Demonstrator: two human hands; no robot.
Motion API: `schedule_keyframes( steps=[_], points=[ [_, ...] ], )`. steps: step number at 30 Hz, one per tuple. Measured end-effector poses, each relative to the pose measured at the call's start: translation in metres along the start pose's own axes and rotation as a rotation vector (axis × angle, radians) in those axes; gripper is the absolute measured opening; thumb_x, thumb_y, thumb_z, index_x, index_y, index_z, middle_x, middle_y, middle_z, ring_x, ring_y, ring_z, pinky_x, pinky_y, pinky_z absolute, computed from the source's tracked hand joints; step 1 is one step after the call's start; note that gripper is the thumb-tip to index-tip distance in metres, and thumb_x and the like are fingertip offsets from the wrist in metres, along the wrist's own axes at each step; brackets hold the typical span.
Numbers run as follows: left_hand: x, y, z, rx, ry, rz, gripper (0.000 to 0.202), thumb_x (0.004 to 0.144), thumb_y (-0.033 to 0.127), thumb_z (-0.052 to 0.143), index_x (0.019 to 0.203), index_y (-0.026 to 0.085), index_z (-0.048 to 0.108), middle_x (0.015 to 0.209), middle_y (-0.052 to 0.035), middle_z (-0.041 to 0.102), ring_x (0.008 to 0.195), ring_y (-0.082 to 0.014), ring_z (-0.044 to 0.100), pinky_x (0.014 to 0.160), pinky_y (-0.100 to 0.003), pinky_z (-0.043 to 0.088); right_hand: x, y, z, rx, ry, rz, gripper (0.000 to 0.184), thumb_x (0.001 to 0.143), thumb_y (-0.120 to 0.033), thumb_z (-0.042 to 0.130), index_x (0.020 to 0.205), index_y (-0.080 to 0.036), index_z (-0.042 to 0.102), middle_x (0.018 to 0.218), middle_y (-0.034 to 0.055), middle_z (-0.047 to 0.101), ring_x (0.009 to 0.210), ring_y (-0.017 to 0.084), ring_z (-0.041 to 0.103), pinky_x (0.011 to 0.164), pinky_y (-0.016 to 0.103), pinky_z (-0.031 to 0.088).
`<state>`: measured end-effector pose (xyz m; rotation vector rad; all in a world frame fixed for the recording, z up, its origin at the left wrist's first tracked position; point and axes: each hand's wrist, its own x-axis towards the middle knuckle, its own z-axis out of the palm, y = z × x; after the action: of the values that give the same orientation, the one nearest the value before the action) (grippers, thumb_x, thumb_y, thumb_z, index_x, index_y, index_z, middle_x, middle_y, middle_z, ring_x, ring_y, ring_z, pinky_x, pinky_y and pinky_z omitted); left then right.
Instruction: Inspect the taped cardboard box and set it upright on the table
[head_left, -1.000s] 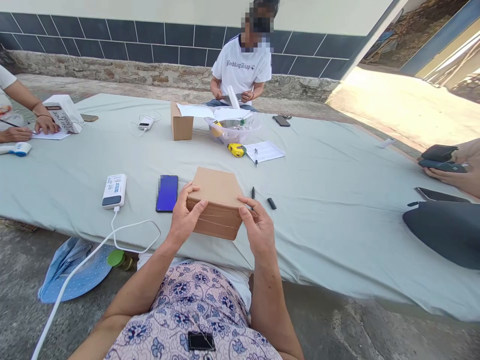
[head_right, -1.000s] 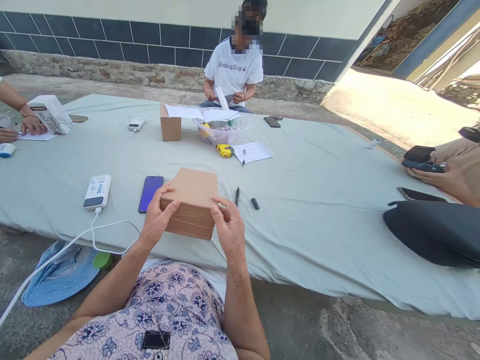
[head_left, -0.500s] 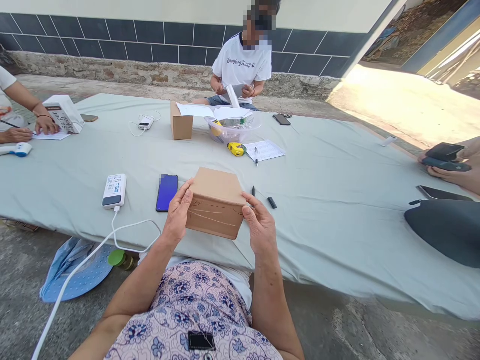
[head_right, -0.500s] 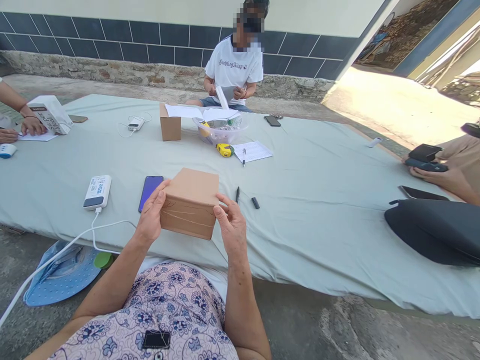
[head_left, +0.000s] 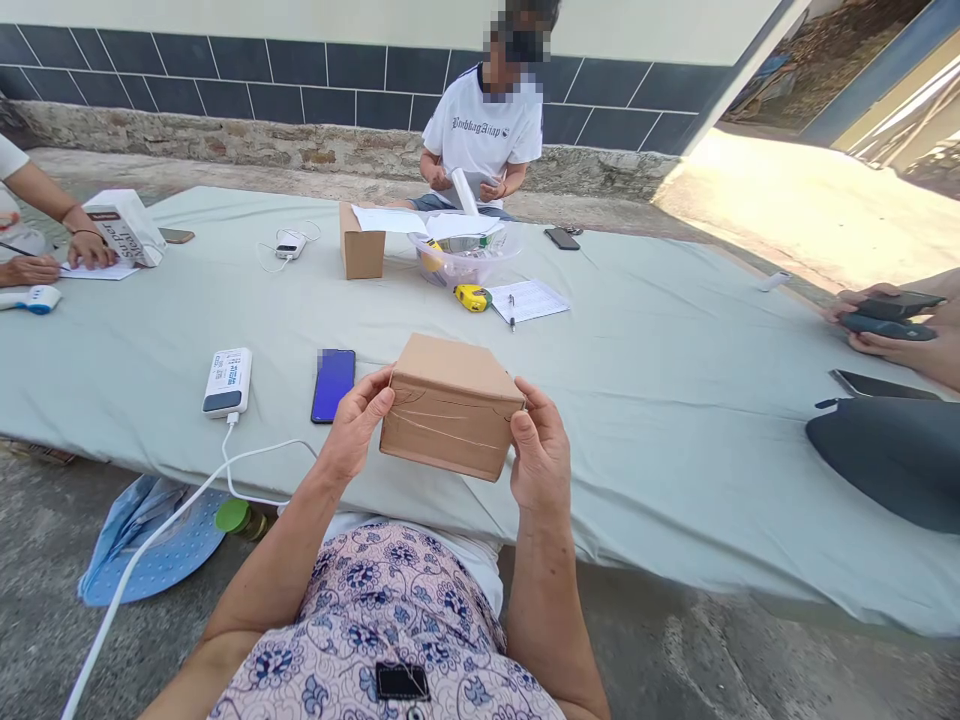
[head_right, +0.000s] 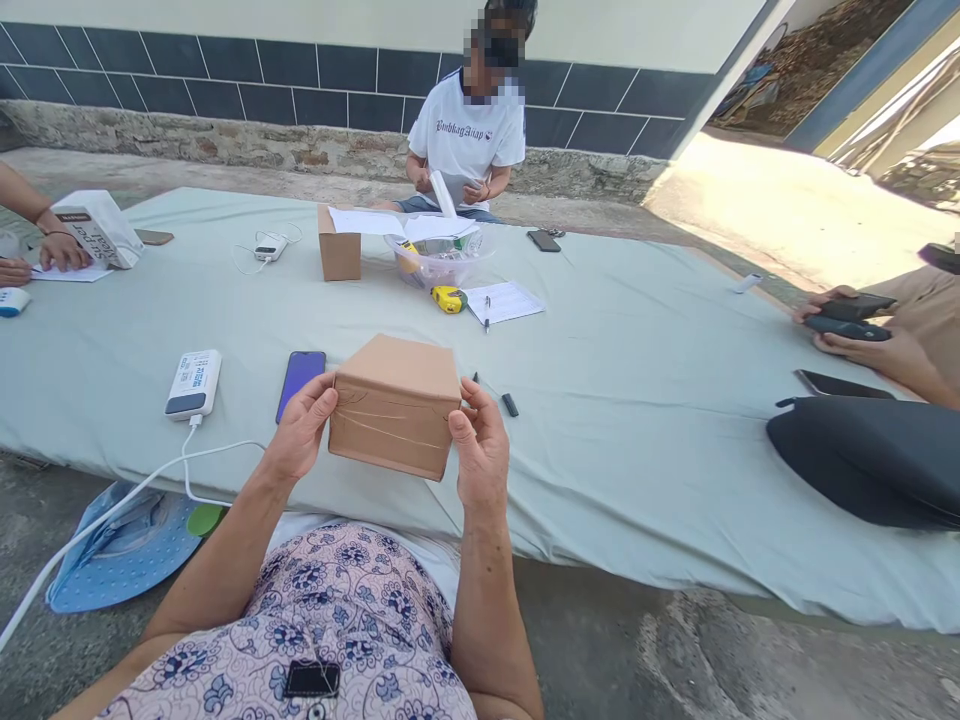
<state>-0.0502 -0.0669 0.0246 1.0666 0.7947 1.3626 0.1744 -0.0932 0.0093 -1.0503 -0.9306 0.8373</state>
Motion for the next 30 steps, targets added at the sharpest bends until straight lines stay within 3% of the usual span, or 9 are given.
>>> schedule_keyframes(
  steps=[5, 9, 17, 23, 30],
  points=[
    [-0.001, 0.003, 0.004, -0.013, 0.022, -0.054, 0.063, 0.077, 0.066, 0.079, 0.125, 0.026, 0.073, 0.139, -0.007, 0.07, 0.137, -0.0322, 0.058, 0.114, -0.042, 0.047, -0.001, 0.0, 0.004, -0.004, 0.004, 0.011, 0.064, 0.072, -0.067, 0.079, 0.121, -0.026, 0.07, 0.125, 0.0095, 0.071, 0.095, 0.021, 0.065, 0.081, 0.034, 0.055],
    [-0.002, 0.003, 0.006, -0.081, -0.042, -0.108, 0.066, 0.083, 0.07, 0.071, 0.133, 0.027, 0.07, 0.149, -0.0067, 0.063, 0.145, -0.0327, 0.051, 0.118, -0.044, 0.044, -0.001, 0.001, 0.004, -0.033, 0.005, 0.01, 0.064, 0.075, -0.068, 0.076, 0.124, -0.027, 0.068, 0.127, 0.0096, 0.069, 0.096, 0.021, 0.064, 0.083, 0.035, 0.055],
    [0.0, -0.007, 0.003, -0.049, -0.044, -0.174, 0.069, 0.082, 0.063, 0.077, 0.141, 0.031, 0.065, 0.15, -0.0044, 0.063, 0.146, -0.0323, 0.05, 0.121, -0.043, 0.042, 0.001, 0.0, 0.003, -0.018, 0.02, 0.005, 0.062, 0.073, -0.066, 0.079, 0.121, -0.027, 0.07, 0.122, 0.008, 0.07, 0.094, 0.021, 0.064, 0.08, 0.034, 0.056],
    [0.0, -0.007, 0.001, -0.019, -0.122, -0.12, 0.066, 0.091, 0.066, 0.065, 0.146, 0.03, 0.061, 0.159, -0.0038, 0.053, 0.153, -0.0314, 0.042, 0.124, -0.043, 0.037, 0.002, 0.001, -0.002, -0.051, -0.009, 0.032, 0.06, 0.077, -0.066, 0.076, 0.124, -0.029, 0.069, 0.123, 0.0069, 0.071, 0.096, 0.021, 0.065, 0.074, 0.032, 0.055],
    [0.002, -0.006, 0.001, 0.006, -0.094, -0.118, 0.069, 0.081, 0.062, 0.078, 0.142, 0.03, 0.065, 0.157, -0.0029, 0.055, 0.153, -0.0315, 0.041, 0.125, -0.041, 0.037, 0.003, 0.006, -0.002, -0.076, 0.016, 0.038, 0.062, 0.08, -0.069, 0.071, 0.127, -0.028, 0.068, 0.128, 0.009, 0.071, 0.108, 0.025, 0.067, 0.078, 0.034, 0.057]
  ],
)
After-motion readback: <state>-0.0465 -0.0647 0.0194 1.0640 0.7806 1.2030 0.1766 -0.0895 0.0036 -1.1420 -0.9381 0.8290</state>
